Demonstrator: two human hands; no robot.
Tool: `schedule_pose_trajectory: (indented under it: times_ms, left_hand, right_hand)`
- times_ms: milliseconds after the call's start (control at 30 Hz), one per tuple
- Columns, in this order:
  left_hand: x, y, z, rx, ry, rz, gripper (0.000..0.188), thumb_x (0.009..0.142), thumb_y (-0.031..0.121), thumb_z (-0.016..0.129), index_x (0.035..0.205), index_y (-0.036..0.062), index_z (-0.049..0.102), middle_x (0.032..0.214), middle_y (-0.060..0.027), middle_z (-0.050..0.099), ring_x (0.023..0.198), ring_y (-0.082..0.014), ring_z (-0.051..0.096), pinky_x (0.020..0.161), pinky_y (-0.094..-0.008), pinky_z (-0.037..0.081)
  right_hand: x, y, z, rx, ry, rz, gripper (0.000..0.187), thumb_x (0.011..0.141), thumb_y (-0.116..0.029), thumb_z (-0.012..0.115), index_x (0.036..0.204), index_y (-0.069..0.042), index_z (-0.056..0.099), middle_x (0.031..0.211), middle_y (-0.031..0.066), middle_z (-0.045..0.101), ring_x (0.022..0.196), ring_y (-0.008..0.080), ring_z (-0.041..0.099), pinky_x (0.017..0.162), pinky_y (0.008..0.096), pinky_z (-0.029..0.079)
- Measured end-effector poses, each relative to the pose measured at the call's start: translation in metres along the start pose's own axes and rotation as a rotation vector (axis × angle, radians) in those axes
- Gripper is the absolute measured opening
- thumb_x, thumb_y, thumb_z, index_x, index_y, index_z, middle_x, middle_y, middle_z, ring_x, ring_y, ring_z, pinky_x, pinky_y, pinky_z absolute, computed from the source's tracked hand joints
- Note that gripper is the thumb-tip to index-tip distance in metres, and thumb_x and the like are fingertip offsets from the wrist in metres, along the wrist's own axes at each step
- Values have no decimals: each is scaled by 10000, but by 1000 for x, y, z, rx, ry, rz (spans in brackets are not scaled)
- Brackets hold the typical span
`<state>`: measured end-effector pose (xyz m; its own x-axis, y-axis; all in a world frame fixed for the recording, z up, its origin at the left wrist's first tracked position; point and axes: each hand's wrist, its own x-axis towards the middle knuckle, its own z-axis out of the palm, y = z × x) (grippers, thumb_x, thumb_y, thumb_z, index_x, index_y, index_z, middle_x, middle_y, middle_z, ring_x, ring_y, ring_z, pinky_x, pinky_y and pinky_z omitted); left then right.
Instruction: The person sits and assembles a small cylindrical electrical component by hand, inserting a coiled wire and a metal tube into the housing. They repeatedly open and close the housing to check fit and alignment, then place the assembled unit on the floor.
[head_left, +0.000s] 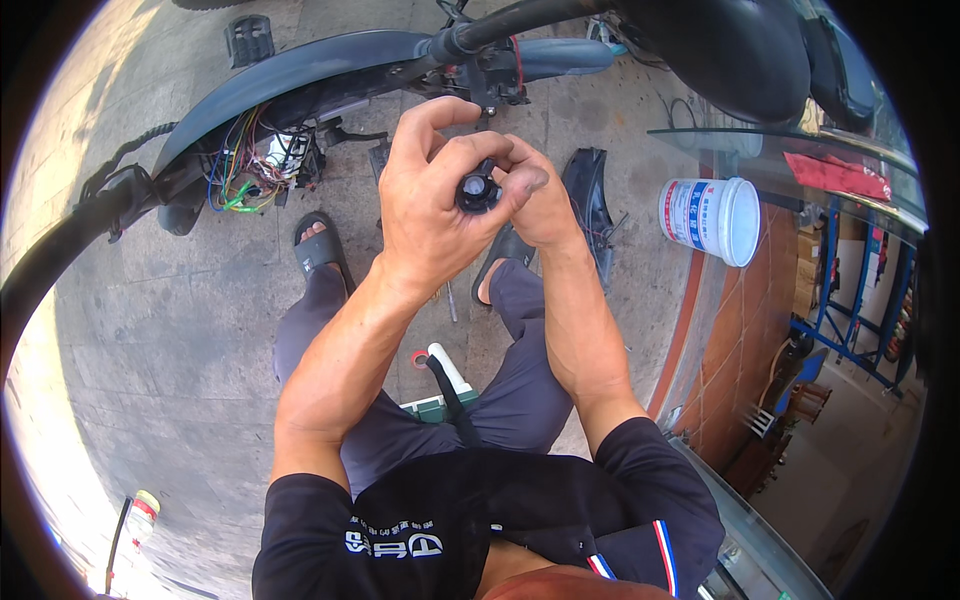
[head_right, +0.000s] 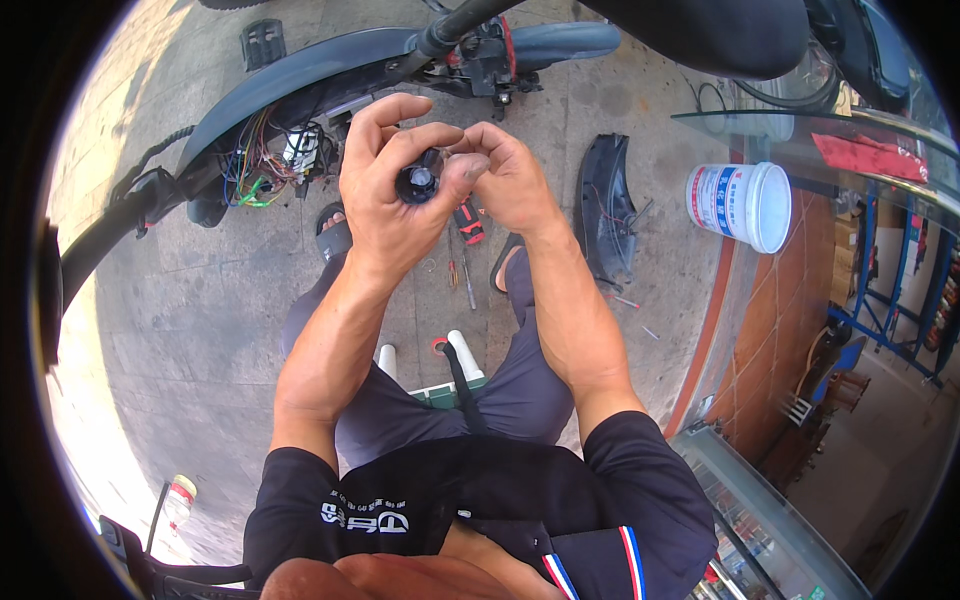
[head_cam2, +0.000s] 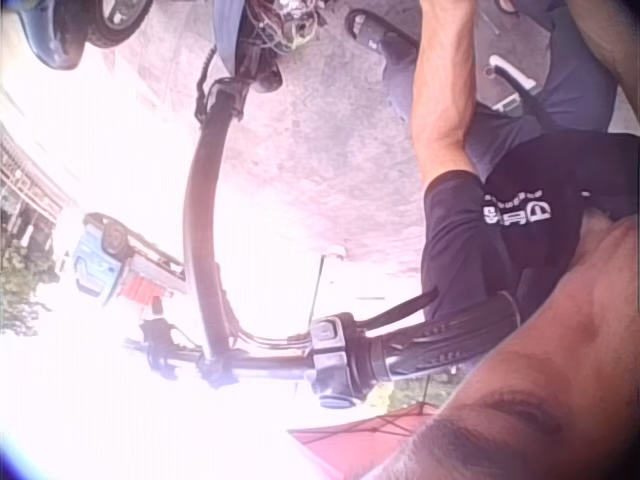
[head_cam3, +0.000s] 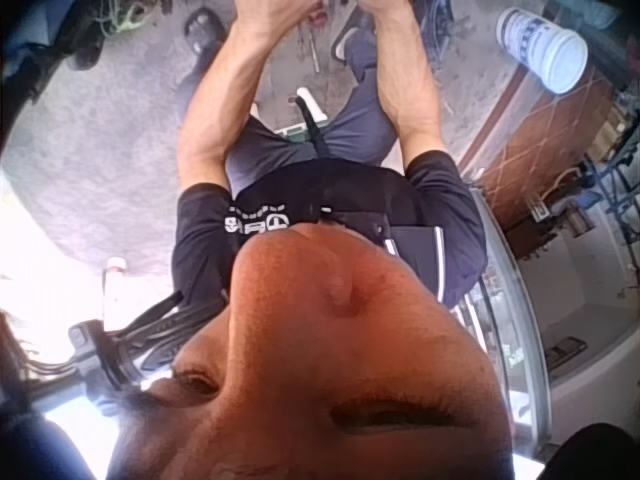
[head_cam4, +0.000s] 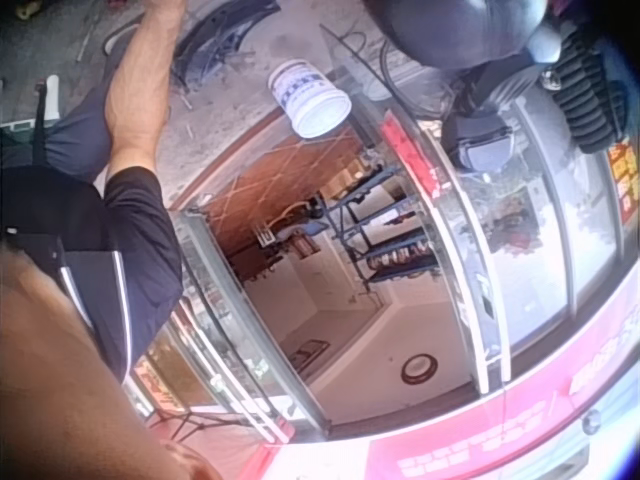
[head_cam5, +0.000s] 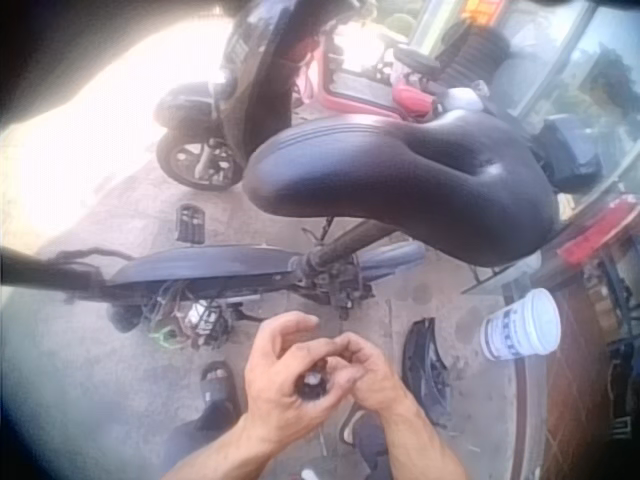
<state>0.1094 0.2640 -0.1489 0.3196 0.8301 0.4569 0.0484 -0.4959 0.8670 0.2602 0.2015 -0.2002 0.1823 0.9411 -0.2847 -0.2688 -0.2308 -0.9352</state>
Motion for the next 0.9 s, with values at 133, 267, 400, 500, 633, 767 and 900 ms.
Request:
schedule_pose_trajectory:
  times_ms: [133,267,400,500,633,767,900]
  left_hand:
    - [-1,-2,0,8,8,24,359,741,257,857,1018,61,742,1144,-114,587,931,-207,606,766,-320,511]
    - [1,-12,-2,-227,-10,-65,500,887,485,652,1063,22,718,1131,-119,585,835,-138,548,642,-268,454]
    - [4,-26,-8,-1327,-45,-773,808,965,704,353,1204,-25,604,1128,-165,597,667,-117,417,462,-226,334]
    - [6,-37,-9,-1822,-175,-826,802,956,705,374,1178,-20,635,1144,-176,603,662,-148,406,463,-227,335]
    - [0,-42,-4,-2017,-296,-823,780,946,700,393,1119,-1,687,1158,-173,597,696,-169,380,491,-253,362]
    - [-1,-45,-2,-2059,-304,-855,777,937,706,397,1105,7,692,1131,-154,588,706,-173,376,502,-261,365]
    - [1,-42,1,-2060,-313,-801,837,945,724,347,1122,-23,683,1127,-200,616,701,-183,432,493,-260,388]
  right_hand:
    - [0,-1,3,-31,24,-10,196,872,-61,677,1056,-36,612,956,10,653,844,71,602,652,221,492]
    - [-2,-2,4,17,1,-130,130,937,-65,634,1056,-26,599,931,37,662,773,84,599,615,228,484]
    - [-1,-5,3,124,69,-229,116,975,-100,603,1071,-39,578,901,85,663,705,134,589,577,269,466]
    - [0,-7,4,129,135,-259,116,976,-102,601,1070,-38,578,904,78,662,716,121,589,568,250,460]
    - [0,-9,2,106,141,-278,120,975,-102,602,1071,-33,580,907,75,665,714,112,587,561,237,455]
    - [-2,-10,-1,100,144,-300,75,978,-61,584,1047,-30,585,880,51,665,710,70,576,569,206,463]
    - [-7,-16,4,26,154,-370,134,936,-86,653,1041,-28,593,874,31,641,714,69,555,587,217,458]
